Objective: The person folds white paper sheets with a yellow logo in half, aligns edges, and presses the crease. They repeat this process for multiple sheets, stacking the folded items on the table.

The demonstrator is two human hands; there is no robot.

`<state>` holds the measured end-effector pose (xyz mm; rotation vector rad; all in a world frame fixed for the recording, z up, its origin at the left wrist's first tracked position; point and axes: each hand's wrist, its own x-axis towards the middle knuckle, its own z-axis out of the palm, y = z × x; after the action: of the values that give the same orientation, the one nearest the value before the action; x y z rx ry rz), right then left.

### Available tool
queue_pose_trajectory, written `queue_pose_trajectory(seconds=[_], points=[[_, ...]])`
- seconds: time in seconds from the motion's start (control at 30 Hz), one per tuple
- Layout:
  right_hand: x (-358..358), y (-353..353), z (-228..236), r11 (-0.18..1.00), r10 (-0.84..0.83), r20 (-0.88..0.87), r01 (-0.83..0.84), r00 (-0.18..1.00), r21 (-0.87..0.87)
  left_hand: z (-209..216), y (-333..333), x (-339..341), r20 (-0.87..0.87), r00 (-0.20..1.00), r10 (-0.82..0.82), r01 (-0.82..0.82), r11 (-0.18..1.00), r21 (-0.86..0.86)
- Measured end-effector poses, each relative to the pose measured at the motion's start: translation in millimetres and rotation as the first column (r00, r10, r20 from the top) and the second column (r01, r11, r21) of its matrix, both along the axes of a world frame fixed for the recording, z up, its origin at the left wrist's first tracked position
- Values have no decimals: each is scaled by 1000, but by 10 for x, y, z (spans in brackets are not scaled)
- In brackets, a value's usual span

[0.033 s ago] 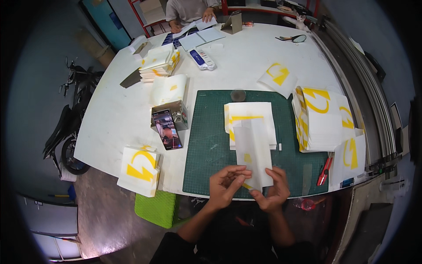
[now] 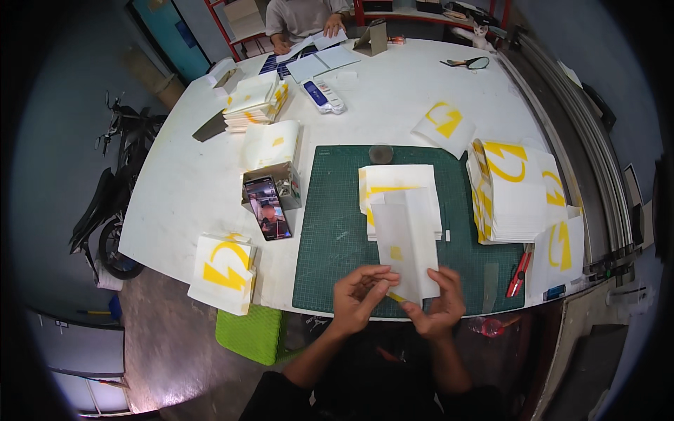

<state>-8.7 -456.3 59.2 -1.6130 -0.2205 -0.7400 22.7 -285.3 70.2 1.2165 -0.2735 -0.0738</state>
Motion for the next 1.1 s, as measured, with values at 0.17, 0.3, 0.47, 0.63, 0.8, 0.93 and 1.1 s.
queue_pose_trajectory(seconds=[0.17,0.3,0.47,0.63,0.8,0.93,1.1], points=[[-58,-295,-144,928,-14,45,-4,999,372,-187,183,28,-35,991,129,-127,991,40],[137,-486,33,496,144,19,-89,989,864,-349,289,37,-88,978,187,-182,981,65],[224,-554,-61,386,325,87,-217,942,897,-466,308,22,-158,971,178,-169,983,70],[215,-366,-203,498,352,-18,-171,936,850,-412,286,68,-130,991,21,-17,999,36],[130,-47,-376,820,133,-427,143,894,555,-398,188,153,-81,994,-70,63,995,-82],[41,-2,-516,867,132,-492,140,861,478,-538,156,142,-285,951,121,-95,990,104],[-13,-49,-551,872,237,-497,43,835,488,-619,229,90,-264,955,135,-112,989,101]])
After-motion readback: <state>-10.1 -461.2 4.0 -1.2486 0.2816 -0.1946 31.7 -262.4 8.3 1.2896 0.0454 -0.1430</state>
